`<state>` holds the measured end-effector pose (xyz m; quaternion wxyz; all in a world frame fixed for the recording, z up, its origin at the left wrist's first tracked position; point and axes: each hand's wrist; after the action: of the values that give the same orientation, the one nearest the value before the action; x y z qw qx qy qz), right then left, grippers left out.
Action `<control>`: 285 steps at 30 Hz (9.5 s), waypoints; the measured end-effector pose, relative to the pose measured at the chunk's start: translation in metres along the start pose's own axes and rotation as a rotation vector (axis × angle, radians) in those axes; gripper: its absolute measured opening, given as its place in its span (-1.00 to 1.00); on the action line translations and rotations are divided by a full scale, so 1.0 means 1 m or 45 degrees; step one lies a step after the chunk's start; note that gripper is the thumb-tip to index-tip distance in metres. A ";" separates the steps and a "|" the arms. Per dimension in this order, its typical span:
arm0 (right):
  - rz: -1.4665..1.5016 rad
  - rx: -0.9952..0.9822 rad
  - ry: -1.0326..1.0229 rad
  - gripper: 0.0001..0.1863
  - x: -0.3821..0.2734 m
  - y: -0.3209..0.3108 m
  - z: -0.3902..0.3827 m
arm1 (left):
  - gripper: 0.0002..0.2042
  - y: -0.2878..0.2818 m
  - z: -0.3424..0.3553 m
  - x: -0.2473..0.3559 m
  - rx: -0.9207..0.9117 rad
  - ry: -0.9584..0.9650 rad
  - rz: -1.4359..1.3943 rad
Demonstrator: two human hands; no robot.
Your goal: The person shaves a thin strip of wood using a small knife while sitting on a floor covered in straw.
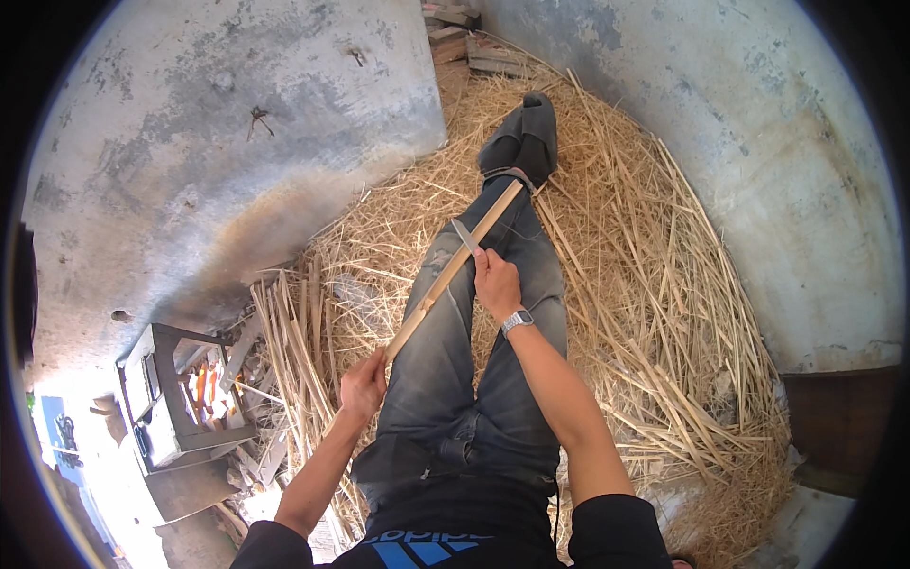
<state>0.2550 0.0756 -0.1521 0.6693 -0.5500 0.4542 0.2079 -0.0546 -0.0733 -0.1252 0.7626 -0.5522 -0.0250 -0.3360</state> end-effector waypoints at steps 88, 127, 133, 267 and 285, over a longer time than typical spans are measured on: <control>-0.207 0.027 0.118 -0.47 0.028 -0.079 0.047 | -0.75 -0.027 -0.012 -0.061 -0.116 0.298 0.212; 0.185 -0.346 0.281 -0.48 -0.026 -0.041 -0.024 | -0.79 0.019 0.054 0.014 0.010 -0.185 -0.269; -0.117 -0.320 0.127 -0.51 -0.045 -0.032 -0.028 | -0.81 0.017 0.053 0.017 -0.049 -0.156 -0.156; 0.697 -1.153 0.552 -0.46 0.006 -0.012 -0.077 | -0.70 0.019 0.047 0.013 -0.245 -0.645 -0.868; 0.686 -0.665 0.498 -0.75 -0.015 -0.019 -0.053 | -0.77 0.015 0.039 0.031 -0.076 -0.419 -0.475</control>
<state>0.2417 0.0240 -0.1282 0.3303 -0.5919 0.6323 0.3752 -0.0093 -0.0521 -0.1094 0.6564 -0.6075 -0.2406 -0.3771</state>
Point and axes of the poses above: each hand's wrist, its own z-axis towards the middle knuckle, its own y-axis out of the palm, x = y × z, and after that the axes turned 14 degrees about y, right-handed
